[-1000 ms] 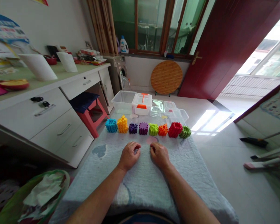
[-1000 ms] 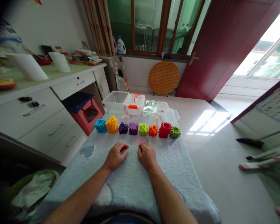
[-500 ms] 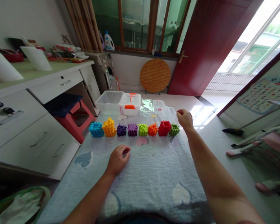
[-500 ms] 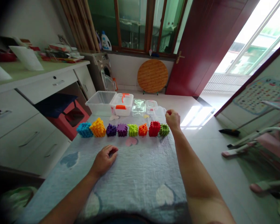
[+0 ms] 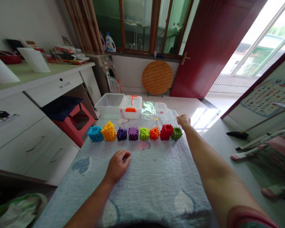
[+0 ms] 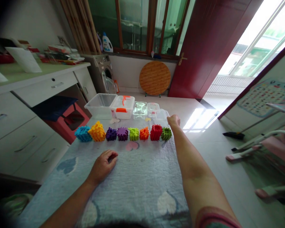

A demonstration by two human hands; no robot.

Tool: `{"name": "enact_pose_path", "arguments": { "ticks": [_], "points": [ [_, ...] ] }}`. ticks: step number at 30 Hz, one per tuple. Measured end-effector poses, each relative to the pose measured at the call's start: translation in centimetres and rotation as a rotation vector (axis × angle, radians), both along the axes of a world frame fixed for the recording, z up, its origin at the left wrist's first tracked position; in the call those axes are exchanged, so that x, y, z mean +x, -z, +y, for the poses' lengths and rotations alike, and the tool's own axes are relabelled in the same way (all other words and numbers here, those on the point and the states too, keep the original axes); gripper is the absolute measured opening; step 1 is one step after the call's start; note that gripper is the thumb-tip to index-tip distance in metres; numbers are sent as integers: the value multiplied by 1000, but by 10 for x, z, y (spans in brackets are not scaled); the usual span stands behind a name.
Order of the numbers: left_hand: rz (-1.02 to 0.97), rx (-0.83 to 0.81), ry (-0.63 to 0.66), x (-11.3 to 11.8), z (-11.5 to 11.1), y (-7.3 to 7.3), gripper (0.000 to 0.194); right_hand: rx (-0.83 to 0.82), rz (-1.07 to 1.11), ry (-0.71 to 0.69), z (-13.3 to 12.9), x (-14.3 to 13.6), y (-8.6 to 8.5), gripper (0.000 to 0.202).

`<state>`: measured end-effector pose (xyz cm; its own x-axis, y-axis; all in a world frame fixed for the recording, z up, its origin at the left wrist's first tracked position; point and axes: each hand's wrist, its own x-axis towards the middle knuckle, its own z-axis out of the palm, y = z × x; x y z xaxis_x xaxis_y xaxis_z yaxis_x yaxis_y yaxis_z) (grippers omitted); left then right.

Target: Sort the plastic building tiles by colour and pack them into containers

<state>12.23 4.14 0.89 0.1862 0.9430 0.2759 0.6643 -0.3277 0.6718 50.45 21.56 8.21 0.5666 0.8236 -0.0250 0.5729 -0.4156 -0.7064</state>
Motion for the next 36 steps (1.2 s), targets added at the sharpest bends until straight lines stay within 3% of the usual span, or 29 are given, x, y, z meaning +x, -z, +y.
{"name": "enact_pose_path", "arguments": {
  "ticks": [6, 12, 16, 20, 26, 31, 33, 36],
  "points": [
    [-6, -9, 2, 0, 1, 1, 10, 166, 287, 152, -17, -10, -5, 9],
    [-13, -5, 11, 0, 0, 1, 10, 403, 433, 165, -47, -8, -33, 5],
    [-11, 10, 13, 0, -1, 0, 10, 583, 542, 92, -84, -15, -51, 5],
    [-16, 53, 20, -1, -3, -1, 10, 644, 628, -38, -136, -37, -55, 12],
    [-18, 147, 49, 1, -9, -6, 13, 486, 678, -95, -202, -78, -33, 18],
    [17, 156, 165, 14, -13, -16, 20, 335, 712, -80, -219, -97, -1, 20],
    [27, 138, 240, 23, -13, -19, 32, 285, 738, -91, -219, -102, 12, 22],
    [16, 149, 334, 37, -13, -22, 64, 233, 787, -121, -218, -111, 25, 28]
  ]
}}
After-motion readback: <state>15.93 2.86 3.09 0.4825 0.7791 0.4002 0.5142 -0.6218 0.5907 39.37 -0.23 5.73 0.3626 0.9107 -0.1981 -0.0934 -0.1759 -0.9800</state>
